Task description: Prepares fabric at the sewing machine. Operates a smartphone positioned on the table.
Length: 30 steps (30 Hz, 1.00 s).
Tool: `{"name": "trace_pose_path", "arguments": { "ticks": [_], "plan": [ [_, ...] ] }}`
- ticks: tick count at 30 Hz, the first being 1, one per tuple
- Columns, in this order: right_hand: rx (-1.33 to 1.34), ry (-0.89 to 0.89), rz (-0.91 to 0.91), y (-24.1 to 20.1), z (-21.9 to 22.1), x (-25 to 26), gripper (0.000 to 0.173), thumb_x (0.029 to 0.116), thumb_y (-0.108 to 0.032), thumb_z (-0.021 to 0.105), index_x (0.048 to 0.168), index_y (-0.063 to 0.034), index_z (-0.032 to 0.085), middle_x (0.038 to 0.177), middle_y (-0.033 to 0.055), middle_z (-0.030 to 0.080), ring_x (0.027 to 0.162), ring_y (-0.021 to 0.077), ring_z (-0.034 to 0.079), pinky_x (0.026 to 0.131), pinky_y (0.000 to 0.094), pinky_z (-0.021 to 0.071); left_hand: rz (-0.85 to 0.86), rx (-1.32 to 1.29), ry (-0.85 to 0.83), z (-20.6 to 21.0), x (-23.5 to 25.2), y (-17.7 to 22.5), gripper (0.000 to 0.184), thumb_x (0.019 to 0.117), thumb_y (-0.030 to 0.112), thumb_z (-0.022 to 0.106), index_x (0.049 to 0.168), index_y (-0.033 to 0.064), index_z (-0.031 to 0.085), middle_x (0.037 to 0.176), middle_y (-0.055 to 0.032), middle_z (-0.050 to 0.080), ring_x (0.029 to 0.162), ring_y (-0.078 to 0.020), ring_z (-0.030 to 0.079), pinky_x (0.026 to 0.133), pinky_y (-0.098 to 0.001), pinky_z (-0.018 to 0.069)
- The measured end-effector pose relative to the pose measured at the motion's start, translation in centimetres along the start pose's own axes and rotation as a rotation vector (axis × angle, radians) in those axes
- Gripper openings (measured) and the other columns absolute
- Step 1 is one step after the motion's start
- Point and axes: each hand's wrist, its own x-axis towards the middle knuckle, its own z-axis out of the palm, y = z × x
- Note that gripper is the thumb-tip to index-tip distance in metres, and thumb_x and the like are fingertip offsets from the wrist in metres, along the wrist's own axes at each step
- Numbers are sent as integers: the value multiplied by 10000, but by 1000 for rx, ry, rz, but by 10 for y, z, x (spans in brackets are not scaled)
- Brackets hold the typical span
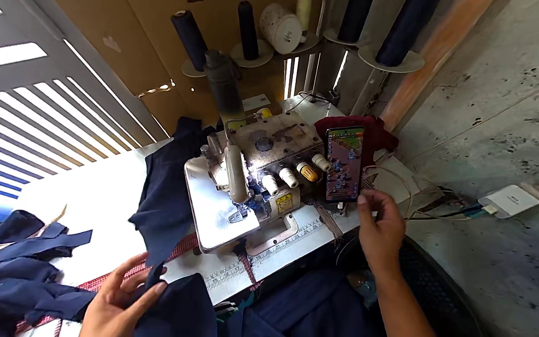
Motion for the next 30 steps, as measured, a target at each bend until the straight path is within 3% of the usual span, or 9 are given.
{"name": "trace_pose_path", "arguments": {
  "ticks": [2, 5, 8, 10, 13, 16, 19, 26, 30],
  "plan": [
    [15, -188, 15, -14, 5, -30, 246, 1006, -203, 611, 1113, 4, 692, 838, 57, 693, 693, 81, 636, 628, 274, 556, 49, -45, -108, 6, -26, 14, 606, 833, -17, 750, 1394, 131, 573, 1141, 28, 761, 1034, -124, 729, 878, -299, 614],
    [131, -526, 62, -33, 18, -72, 178, 965, -219, 662, 1057, -84, 733, 687, -36, 634, 559, 29, 558, 512, 226, 490, 73, -85, -206, 29, -48, 24, 282, 1003, 154, 631, 1266, 191, 726, 1219, 21, 742, 1117, -100, 692, 961, -273, 570],
    [160, -812, 90, -53, 23, -104, 270, 938, -260, 718, 1163, -113, 736, 826, 8, 709, 691, 92, 658, 641, 308, 580, -69, -261, -125, 69, -63, 15, 291, 1087, 171, 468, 1219, 94, 715, 1106, -22, 756, 981, -98, 713, 864, -270, 593],
    [174, -929, 100, -58, 21, -111, 332, 919, -259, 745, 1218, -115, 727, 968, 43, 739, 799, 116, 687, 740, 329, 597, -192, -368, -82, 89, -71, 4, 313, 1051, 62, 478, 1340, 48, 597, 1107, -27, 727, 942, -98, 703, 845, -287, 597],
    [188, -745, 77, -45, 14, -101, 281, 937, -226, 712, 1188, -100, 732, 943, 13, 740, 764, 63, 684, 683, 257, 598, -276, -434, -56, 94, -80, -10, 534, 986, -33, 536, 1494, 65, 407, 1181, -43, 711, 990, -119, 714, 876, -331, 607],
    [-48, -393, -13, -27, 0, -67, 342, 967, -196, 644, 1275, -54, 685, 804, 34, 681, 629, 109, 624, 558, 312, 555, -322, -440, -4, 85, -86, -14, 654, 940, -69, 573, 1528, 91, 335, 1150, -45, 716, 943, -131, 731, 838, -336, 624],
    [-296, -202, -118, -18, -11, -26, 457, 1003, -231, 599, 1405, -14, 599, 893, 102, 681, 676, 185, 619, 605, 376, 552, -334, -431, -21, 73, -87, -14, 720, 915, -92, 587, 1546, 93, 294, 1156, -60, 721, 953, -149, 737, 837, -344, 627],
    [-483, -118, -231, -15, 0, 14, 482, 1036, -268, 548, 1487, -96, 556, 1021, 156, 688, 736, 267, 657, 612, 439, 547, -148, -256, 130, 65, -79, 2, 382, 1038, -4, 461, 1413, 54, 493, 977, 12, 745, 786, -90, 731, 654, -270, 630],
    [-499, -131, -228, -15, 7, 18, 483, 1038, -259, 540, 1495, -103, 548, 1034, 175, 688, 742, 296, 667, 606, 468, 544, 18, -235, 134, 64, -79, 1, 294, 997, -31, 543, 1238, 83, 666, 965, 37, 769, 838, -82, 734, 760, -269, 626]
  ]
}}
